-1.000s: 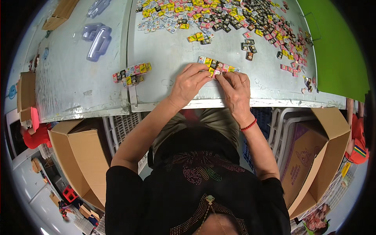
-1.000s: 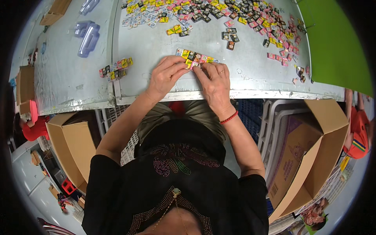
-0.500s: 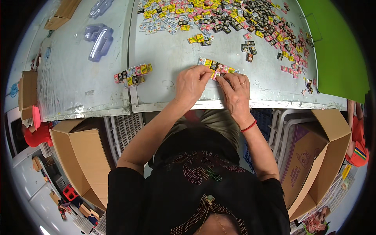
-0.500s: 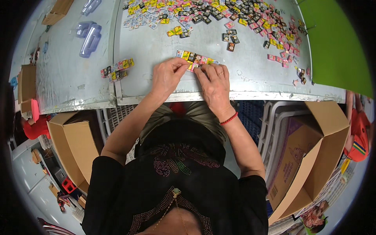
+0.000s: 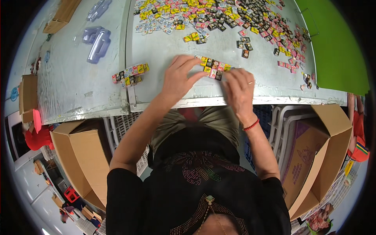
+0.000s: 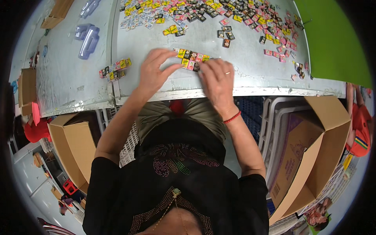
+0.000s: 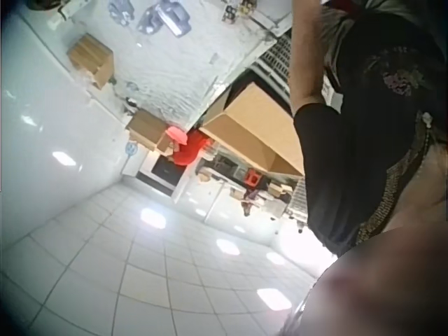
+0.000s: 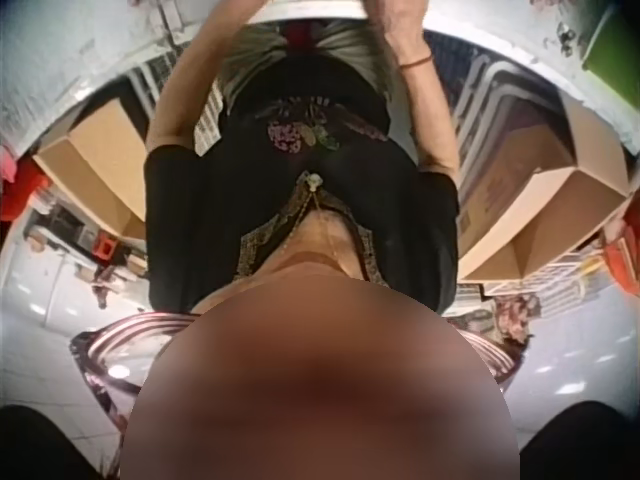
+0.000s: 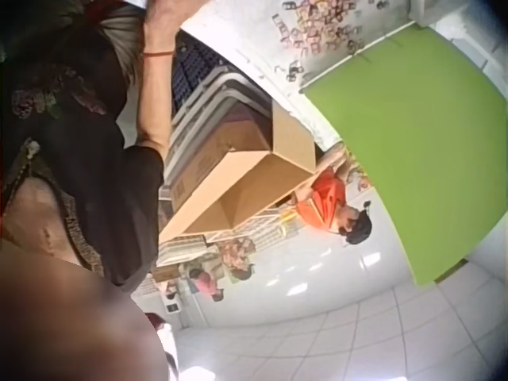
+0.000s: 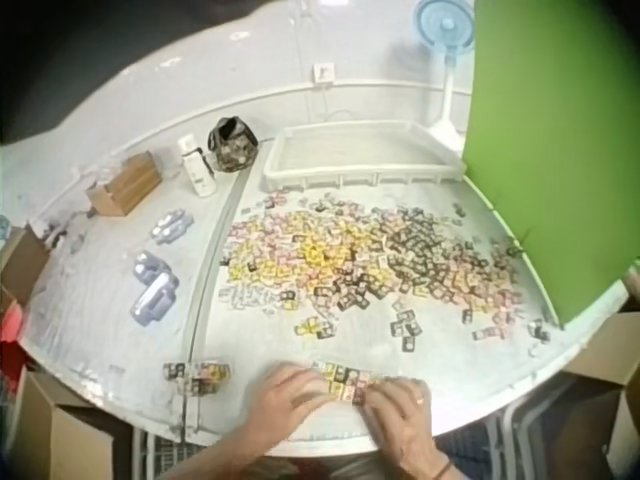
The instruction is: Selecting and arranging small colorful toy components into plastic blister packaging on a production workbench.
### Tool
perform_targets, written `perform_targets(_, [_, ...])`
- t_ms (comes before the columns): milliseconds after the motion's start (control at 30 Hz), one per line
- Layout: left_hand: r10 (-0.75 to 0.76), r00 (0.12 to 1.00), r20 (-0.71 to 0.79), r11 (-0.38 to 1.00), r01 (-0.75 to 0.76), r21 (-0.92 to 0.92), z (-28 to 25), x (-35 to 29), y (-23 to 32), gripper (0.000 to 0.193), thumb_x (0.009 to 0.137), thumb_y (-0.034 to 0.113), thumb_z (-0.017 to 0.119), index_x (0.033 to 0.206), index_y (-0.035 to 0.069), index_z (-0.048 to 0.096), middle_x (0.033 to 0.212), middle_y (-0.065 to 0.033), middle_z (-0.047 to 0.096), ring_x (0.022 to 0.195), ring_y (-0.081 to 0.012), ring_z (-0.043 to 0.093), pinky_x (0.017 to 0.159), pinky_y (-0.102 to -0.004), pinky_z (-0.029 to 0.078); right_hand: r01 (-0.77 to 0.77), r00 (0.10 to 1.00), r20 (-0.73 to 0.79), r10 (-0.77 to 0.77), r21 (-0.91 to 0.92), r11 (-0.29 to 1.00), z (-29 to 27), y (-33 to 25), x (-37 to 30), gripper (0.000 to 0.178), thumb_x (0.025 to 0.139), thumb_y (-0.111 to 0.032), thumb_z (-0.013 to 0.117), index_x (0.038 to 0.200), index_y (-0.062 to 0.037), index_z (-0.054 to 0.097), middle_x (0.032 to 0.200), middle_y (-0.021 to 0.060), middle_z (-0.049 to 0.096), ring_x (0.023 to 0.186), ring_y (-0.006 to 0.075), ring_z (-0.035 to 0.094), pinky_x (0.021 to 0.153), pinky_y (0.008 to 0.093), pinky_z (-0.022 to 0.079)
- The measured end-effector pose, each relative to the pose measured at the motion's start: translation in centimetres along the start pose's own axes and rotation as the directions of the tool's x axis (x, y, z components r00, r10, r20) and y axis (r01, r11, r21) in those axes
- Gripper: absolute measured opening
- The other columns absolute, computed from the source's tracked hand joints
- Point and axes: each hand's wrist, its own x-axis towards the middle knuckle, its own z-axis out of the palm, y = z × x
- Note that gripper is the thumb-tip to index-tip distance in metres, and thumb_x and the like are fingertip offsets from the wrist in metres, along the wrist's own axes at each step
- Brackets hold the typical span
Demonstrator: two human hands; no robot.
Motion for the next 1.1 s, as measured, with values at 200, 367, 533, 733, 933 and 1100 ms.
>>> perform_targets(200, [0.541, 0.764, 0.351, 0.705, -0.64, 0.306, 1.3, 1.9, -0.4, 0.067, 0.078, 0.043, 0.07, 0.128, 0.002, 0.053, 0.142, -0.0132, 0.043, 0.134, -0.0369, 0.033, 0.108, -0.048, 0.03, -0.121, 0.958, 0.237, 0.162, -0.176, 0.977, -1.1, 1.0, -1.0, 0.054, 0.092, -0.026, 0.058, 0.138, -0.0035, 0.042, 0.143, 0.0127, 0.044, 0.136, 0.0305, 0.038, 0.109, 0.0523, 0.027])
perform_targets(367, [0.476, 0.783, 0.401, 0.734, -0.605, 0.308, 1.9, 1.7, -0.9, 0.072, 0.08, 0.046, 0.067, 0.132, 0.001, 0.047, 0.145, -0.0129, 0.039, 0.135, -0.0357, 0.031, 0.108, -0.0513, 0.028, -0.061, 0.901, 0.414, 0.13, -0.176, 0.982, -1.1, 0.3, -1.2, 0.063, 0.092, -0.035, 0.056, 0.142, -0.0017, 0.037, 0.148, 0.0151, 0.037, 0.138, 0.0331, 0.033, 0.11, 0.0545, 0.026])
perform_targets(533, [0.379, 0.922, 0.075, 0.895, -0.386, 0.224, 0.6, 1.5, -1.3, 0.055, 0.087, 0.034, 0.065, 0.129, 0.001, 0.051, 0.135, -0.0156, 0.049, 0.127, -0.032, 0.045, 0.101, -0.0451, 0.038, -0.146, 0.967, 0.2, 0.16, -0.081, 0.986, -1.9, 1.3, -0.9, 0.049, 0.096, -0.022, 0.055, 0.137, 0.0013, 0.043, 0.138, 0.0181, 0.048, 0.125, 0.0305, 0.049, 0.102, 0.044, 0.039])
perform_targets(733, [-0.128, 0.992, -0.025, 0.95, 0.115, -0.29, -0.2, 2.1, -3.2, 0.028, 0.092, 0.017, 0.057, 0.108, -0.005, 0.065, 0.081, -0.0138, 0.071, 0.066, -0.02, 0.07, 0.06, -0.0307, 0.056, -0.791, 0.61, 0.447, 0.654, 0.285, 0.542, -2.7, 3.1, 1.2, 0.036, 0.098, -0.015, 0.054, 0.127, 0.0054, 0.053, 0.091, 0.01, 0.069, 0.067, 0.0088, 0.06, 0.059, 0.0237, 0.048])
perform_targets(933, [-0.384, 0.913, 0.139, 0.837, 0.407, -0.365, -0.8, 2.4, -2.9, 0.037, 0.088, 0.018, 0.064, 0.114, -0.008, 0.061, 0.087, -0.0137, 0.07, 0.066, -0.0149, 0.067, 0.053, -0.027, 0.053, -0.814, 0.566, 0.499, 0.656, 0.461, 0.353, 0.0, 3.5, 1.7, 0.034, 0.091, -0.01, 0.063, 0.121, 0.0051, 0.056, 0.082, 0.0061, 0.065, 0.061, 0.01, 0.063, 0.05, 0.0212, 0.047])
perform_targets(1100, [-0.427, 0.883, 0.193, 0.734, 0.464, -0.496, 0.5, 2.8, -1.1, 0.026, 0.088, 0.014, 0.066, 0.106, -0.005, 0.066, 0.079, -0.0077, 0.068, 0.06, -0.0107, 0.063, 0.049, -0.026, 0.049, -0.801, 0.54, 0.507, 0.672, 0.555, 0.224, -0.9, 4.4, 0.7, 0.023, 0.094, -0.013, 0.061, 0.114, -0.0015, 0.058, 0.08, 0.0016, 0.063, 0.063, 0.0102, 0.063, 0.054, 0.022, 0.051])
